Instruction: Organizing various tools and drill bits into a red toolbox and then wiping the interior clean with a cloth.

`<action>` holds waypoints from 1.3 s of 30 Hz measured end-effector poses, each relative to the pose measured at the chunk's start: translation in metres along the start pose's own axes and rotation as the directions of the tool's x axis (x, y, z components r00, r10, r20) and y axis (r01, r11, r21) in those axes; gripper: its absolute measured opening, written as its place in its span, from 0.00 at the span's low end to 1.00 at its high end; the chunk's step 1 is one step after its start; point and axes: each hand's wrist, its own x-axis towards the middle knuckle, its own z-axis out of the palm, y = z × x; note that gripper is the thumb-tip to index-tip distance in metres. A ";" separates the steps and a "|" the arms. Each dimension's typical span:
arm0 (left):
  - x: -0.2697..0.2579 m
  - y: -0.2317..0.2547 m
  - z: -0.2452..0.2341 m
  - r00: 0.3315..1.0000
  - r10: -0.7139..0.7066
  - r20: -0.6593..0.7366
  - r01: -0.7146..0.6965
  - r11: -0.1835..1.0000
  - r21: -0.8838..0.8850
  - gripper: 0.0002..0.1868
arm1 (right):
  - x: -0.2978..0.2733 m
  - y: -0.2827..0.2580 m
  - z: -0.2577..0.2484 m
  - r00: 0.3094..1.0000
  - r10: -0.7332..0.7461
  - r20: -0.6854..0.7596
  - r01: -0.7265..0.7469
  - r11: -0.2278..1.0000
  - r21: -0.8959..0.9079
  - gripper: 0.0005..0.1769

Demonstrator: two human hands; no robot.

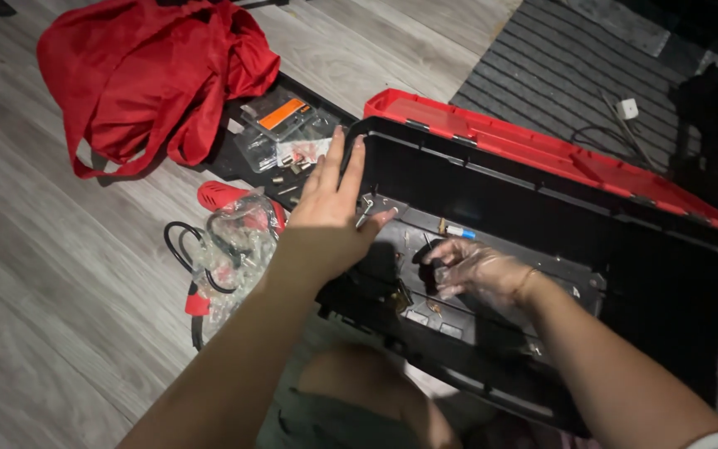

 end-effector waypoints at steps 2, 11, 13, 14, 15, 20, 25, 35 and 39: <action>-0.006 0.002 -0.002 0.999 0.036 -0.017 -0.036 0.999 0.000 0.50 | -0.017 -0.006 0.005 0.999 0.032 -0.032 -0.031 0.999 0.044 0.19; -0.049 0.012 -0.009 0.996 0.061 -0.061 -0.062 0.998 -0.010 0.45 | -0.002 0.063 0.020 0.969 -0.163 -0.186 0.140 0.981 -0.135 0.06; -0.049 0.012 -0.007 0.993 0.087 -0.075 -0.087 0.996 0.003 0.44 | 0.020 0.075 0.034 0.931 -0.308 -0.194 0.159 0.823 -0.546 0.05; -0.047 0.012 -0.007 0.995 0.067 -0.075 -0.067 0.998 0.002 0.43 | 0.037 0.089 0.037 0.914 -0.366 -0.176 0.151 0.709 -0.689 0.08; -0.044 0.013 -0.005 0.996 0.047 -0.076 -0.047 0.999 -0.002 0.43 | 0.054 0.103 0.038 0.896 -0.418 -0.150 0.130 0.570 -0.811 0.13; -0.033 0.014 -0.006 1.000 0.004 -0.020 -0.004 1.000 -0.014 0.46 | 0.116 0.151 0.006 0.945 -0.326 -0.035 0.093 0.369 -0.925 0.37; -0.031 0.007 -0.001 1.000 0.017 -0.004 -0.018 0.999 -0.036 0.47 | -0.031 -0.017 0.020 0.994 -0.027 -0.107 -0.022 0.900 -0.434 0.14; -0.024 0.017 -0.009 0.991 -0.088 0.103 0.088 0.996 -0.002 0.48 | -0.160 -0.016 -0.085 0.974 -0.163 -0.157 0.192 0.963 0.187 0.08; -0.024 0.020 -0.010 0.987 -0.114 0.116 0.112 0.993 0.024 0.48 | -0.151 0.041 -0.127 0.989 0.010 -0.149 0.000 0.998 0.065 0.13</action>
